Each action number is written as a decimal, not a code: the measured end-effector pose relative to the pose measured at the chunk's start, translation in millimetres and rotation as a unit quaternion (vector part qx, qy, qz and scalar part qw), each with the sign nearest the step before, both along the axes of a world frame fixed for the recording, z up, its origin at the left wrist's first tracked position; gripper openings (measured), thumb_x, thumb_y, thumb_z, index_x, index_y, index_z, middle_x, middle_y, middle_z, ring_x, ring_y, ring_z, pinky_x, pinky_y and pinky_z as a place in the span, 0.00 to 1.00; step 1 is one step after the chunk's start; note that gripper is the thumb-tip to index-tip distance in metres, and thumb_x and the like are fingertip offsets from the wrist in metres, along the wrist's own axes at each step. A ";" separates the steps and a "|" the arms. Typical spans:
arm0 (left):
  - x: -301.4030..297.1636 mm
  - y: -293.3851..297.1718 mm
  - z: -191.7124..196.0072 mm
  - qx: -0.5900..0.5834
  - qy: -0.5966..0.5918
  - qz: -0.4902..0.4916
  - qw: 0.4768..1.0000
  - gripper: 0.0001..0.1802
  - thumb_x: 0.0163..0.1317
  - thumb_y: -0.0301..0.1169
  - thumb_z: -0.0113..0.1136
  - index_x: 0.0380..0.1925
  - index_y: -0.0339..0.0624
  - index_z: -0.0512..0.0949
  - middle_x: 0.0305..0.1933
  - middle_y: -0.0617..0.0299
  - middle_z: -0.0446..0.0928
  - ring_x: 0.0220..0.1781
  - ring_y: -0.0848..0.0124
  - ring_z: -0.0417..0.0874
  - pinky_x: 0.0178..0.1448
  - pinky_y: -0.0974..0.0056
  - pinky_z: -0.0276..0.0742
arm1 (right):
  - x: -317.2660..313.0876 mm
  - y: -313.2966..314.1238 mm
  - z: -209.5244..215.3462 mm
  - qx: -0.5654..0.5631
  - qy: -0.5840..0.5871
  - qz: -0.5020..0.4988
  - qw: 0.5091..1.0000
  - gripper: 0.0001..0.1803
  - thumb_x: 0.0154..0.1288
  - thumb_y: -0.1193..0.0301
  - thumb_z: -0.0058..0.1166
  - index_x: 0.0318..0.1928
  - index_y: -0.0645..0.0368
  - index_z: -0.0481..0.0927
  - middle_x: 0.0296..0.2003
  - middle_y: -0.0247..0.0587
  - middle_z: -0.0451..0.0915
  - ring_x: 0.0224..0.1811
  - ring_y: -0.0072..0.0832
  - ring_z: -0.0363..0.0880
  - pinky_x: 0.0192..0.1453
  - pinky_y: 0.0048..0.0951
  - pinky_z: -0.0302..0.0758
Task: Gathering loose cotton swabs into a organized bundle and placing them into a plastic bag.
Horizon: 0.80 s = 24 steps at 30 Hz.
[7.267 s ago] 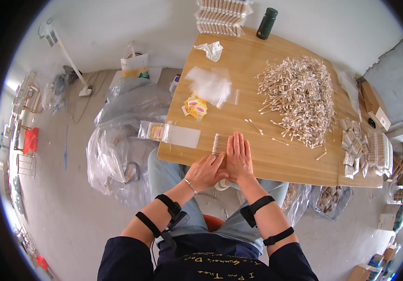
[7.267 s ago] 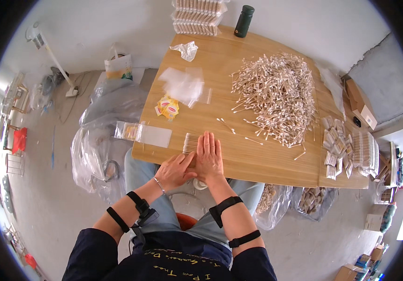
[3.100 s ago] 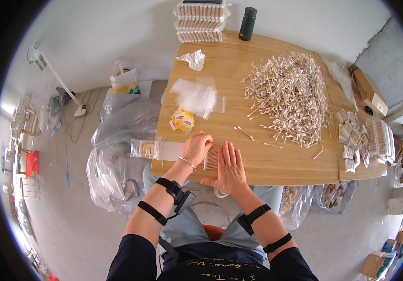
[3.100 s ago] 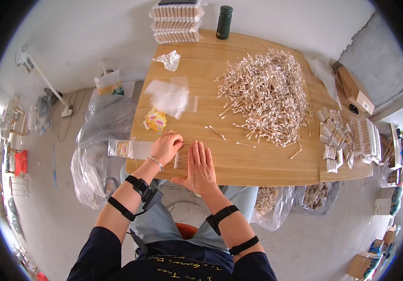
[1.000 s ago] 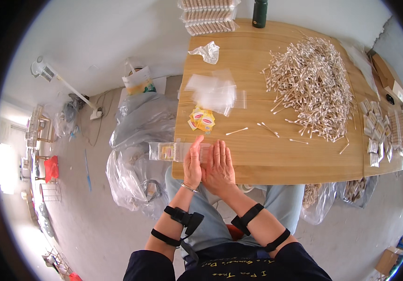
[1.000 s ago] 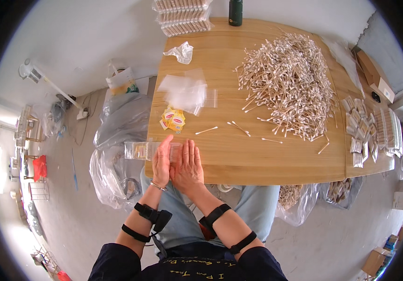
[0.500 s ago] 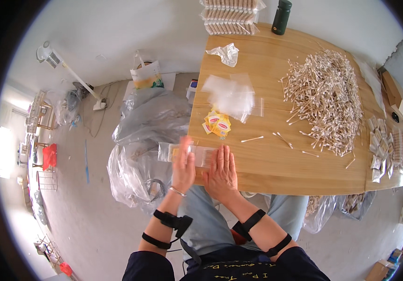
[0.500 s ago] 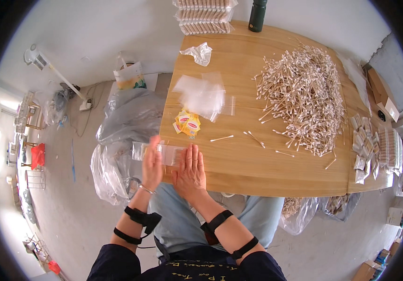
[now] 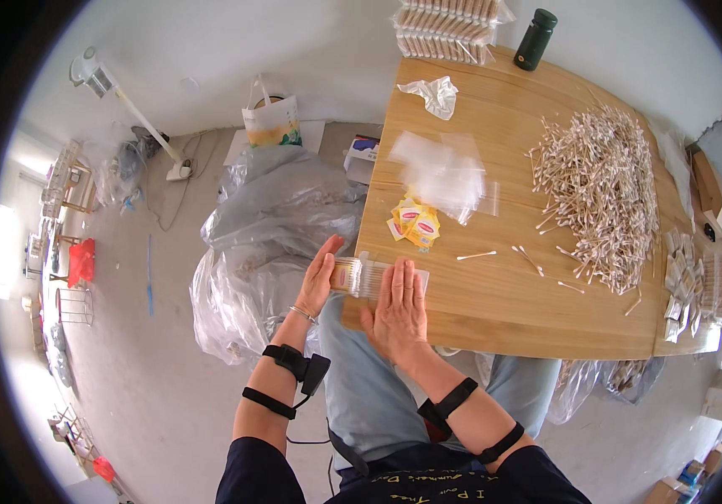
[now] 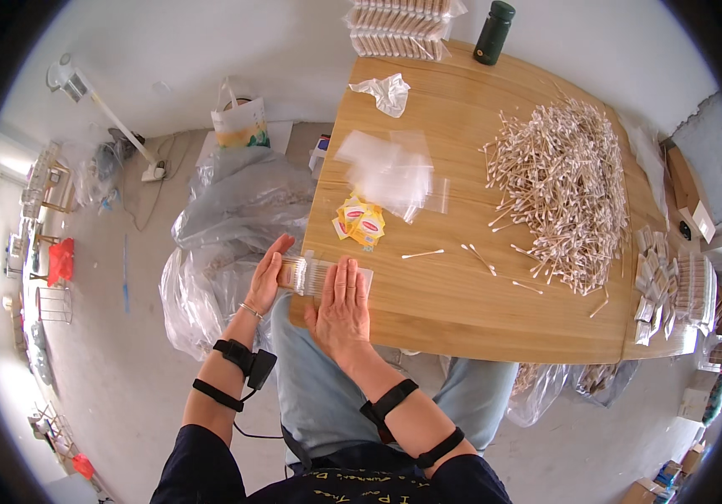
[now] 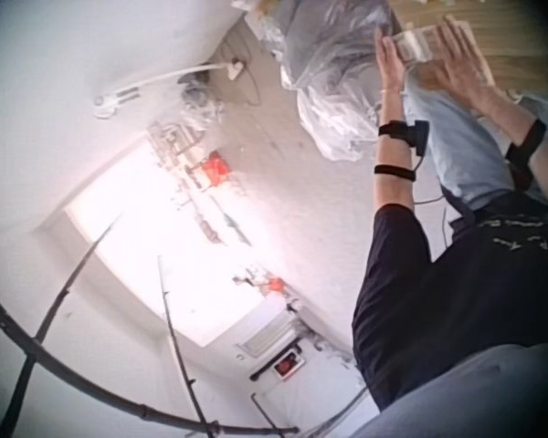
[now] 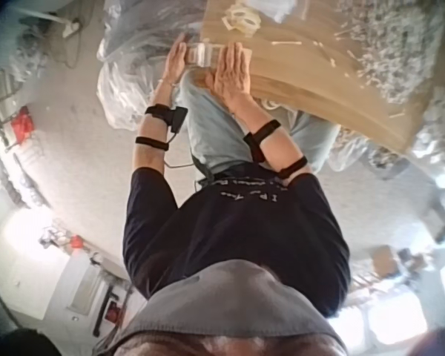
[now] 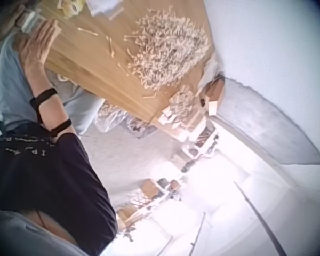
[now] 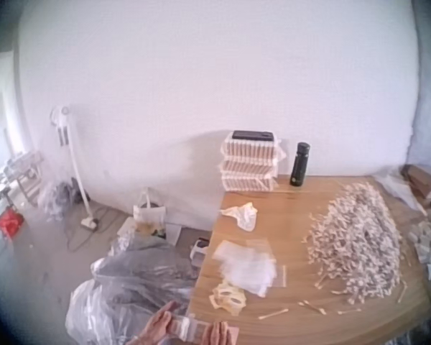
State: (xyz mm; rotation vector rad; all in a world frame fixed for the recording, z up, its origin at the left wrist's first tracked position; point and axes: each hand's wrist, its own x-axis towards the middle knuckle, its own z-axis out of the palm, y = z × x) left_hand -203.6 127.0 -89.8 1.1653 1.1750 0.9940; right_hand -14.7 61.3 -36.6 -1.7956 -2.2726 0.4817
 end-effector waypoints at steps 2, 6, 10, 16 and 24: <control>0.2 -0.5 0.1 -0.010 -0.043 0.007 0.999 0.30 0.76 0.44 0.39 0.70 0.38 0.57 0.73 0.52 0.60 0.74 0.67 0.58 0.74 0.65 0.55 | -9.6 0.7 -0.1 -0.010 0.004 0.003 1.000 0.46 0.66 0.50 0.43 0.70 0.76 0.47 0.73 0.63 0.40 0.78 0.51 0.33 0.79 0.46 0.33; 3.1 -0.3 6.8 -0.003 -0.107 -0.004 0.994 0.30 0.76 0.44 0.38 0.71 0.36 0.55 0.73 0.49 0.57 0.75 0.64 0.56 0.75 0.62 0.54 | -21.9 3.8 -0.9 0.013 -0.007 -0.004 1.000 0.47 0.66 0.50 0.42 0.70 0.77 0.47 0.73 0.63 0.41 0.78 0.51 0.33 0.79 0.46 0.33; -0.4 -4.6 13.1 -0.005 -0.117 -0.001 0.993 0.31 0.76 0.44 0.38 0.71 0.36 0.55 0.74 0.49 0.57 0.76 0.64 0.54 0.75 0.62 0.53 | -24.1 5.3 3.5 -0.005 0.005 0.009 1.000 0.45 0.67 0.51 0.40 0.70 0.77 0.47 0.73 0.63 0.41 0.78 0.51 0.33 0.79 0.46 0.33; -6.3 -0.9 14.8 0.015 -0.152 0.037 0.987 0.36 0.75 0.53 0.32 0.71 0.37 0.53 0.74 0.50 0.56 0.77 0.62 0.51 0.77 0.60 0.48 | -1.8 28.7 -3.6 0.038 0.459 -0.087 0.884 0.40 0.73 0.55 0.35 0.72 0.74 0.43 0.74 0.61 0.41 0.78 0.48 0.33 0.78 0.42 0.34; -0.8 -2.5 4.2 0.008 -0.125 -0.005 0.992 0.41 0.73 0.60 0.28 0.72 0.37 0.52 0.75 0.53 0.55 0.78 0.63 0.50 0.77 0.60 0.44 | -23.4 42.2 -2.3 0.035 0.558 -0.094 0.824 0.39 0.74 0.54 0.35 0.72 0.72 0.44 0.74 0.61 0.42 0.78 0.49 0.35 0.78 0.43 0.36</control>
